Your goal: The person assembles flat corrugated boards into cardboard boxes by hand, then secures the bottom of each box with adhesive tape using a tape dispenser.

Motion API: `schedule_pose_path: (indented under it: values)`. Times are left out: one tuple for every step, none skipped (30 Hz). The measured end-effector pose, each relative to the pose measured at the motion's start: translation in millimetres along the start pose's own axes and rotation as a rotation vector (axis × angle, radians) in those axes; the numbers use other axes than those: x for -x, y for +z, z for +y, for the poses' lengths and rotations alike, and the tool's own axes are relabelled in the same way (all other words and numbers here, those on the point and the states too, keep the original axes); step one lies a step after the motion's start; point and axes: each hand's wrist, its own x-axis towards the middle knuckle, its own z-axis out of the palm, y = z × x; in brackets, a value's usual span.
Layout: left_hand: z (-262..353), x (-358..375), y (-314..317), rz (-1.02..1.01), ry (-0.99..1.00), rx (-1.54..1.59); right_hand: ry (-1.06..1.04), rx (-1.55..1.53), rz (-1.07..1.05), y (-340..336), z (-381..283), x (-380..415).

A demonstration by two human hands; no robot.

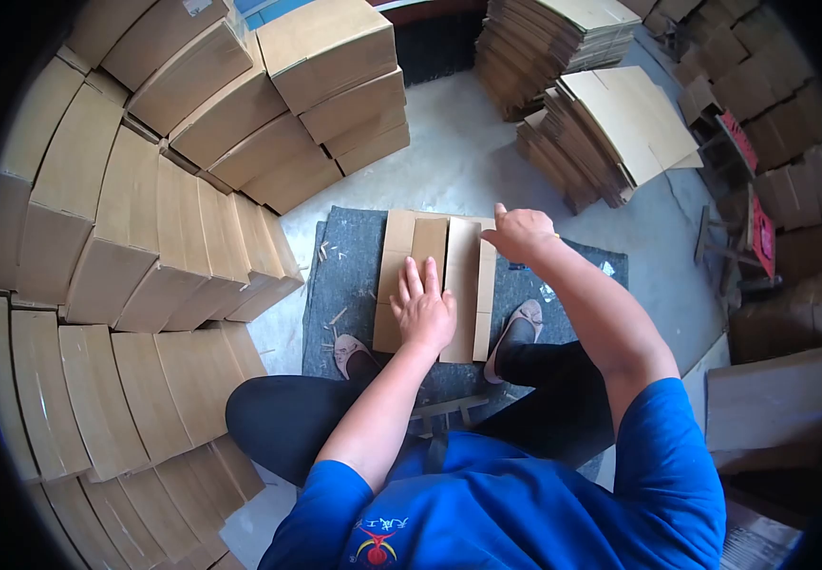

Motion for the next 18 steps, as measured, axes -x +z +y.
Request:
schedule_pose_path:
  values:
    - [-1, 1, -1, -0.009, -0.009, 0.003, 0.034, -0.148, 0.029, 2, 1, -10]
    - [-3, 1, 1, 0.001, -0.003, 0.007, 0.067, -0.298, 0.052, 9, 1, -18]
    - [-5, 0, 3, 0.000, -0.006, 0.004, -0.032, -0.345, 0.043, 20, 1, -23]
    - [-6, 0, 4, 0.005, 0.003, 0.034, -0.133, -0.351, -0.045, 21, -6, -26]
    - [-7, -2, 5, 0.010, 0.013, 0.064, -0.103, -0.369, -0.022, 29, -18, -27]
    - [-8, -3, 6, 0.016, -0.006, 0.054, -0.074, -0.387, 0.010, 35, -22, -28]
    - [-7, -4, 4, 0.013, -0.011, 0.055, -0.077, -0.386, 0.005, 36, -20, -32]
    - [-5, -4, 4, 0.010, -0.005, 0.067, -0.105, -0.389, 0.025, 38, -18, -35]
    - [-4, -2, 3, 0.002, 0.002, 0.077, -0.130, -0.396, 0.043, 41, -16, -38]
    - [1, 0, 1, -0.007, 0.002, 0.073, -0.144, -0.395, 0.031, 38, -14, -39]
    - [7, 1, -1, -0.029, -0.020, 0.023, -0.140, -0.400, 0.029, 36, -13, -39]
    - [12, 1, -4, -0.051, -0.041, -0.028, -0.160, -0.395, 0.023, 34, -12, -38]
    - [13, 0, -6, -0.055, -0.038, -0.031, -0.182, -0.388, 0.016, 33, -12, -38]
    - [13, 0, -8, -0.060, -0.032, -0.077, -0.180, -0.391, 0.013, 33, -13, -38]
    - [13, 0, -9, -0.063, -0.028, -0.121, -0.175, -0.401, 0.008, 33, -14, -38]
    - [11, -1, -8, -0.062, -0.029, -0.120, -0.171, -0.409, 0.005, 31, -15, -38]
    - [7, -3, -6, -0.048, 0.010, -0.136, -0.172, -0.408, 0.004, 30, -15, -38]
    - [4, -3, -4, -0.037, 0.047, -0.151, -0.164, -0.407, 0.006, 31, -15, -37]
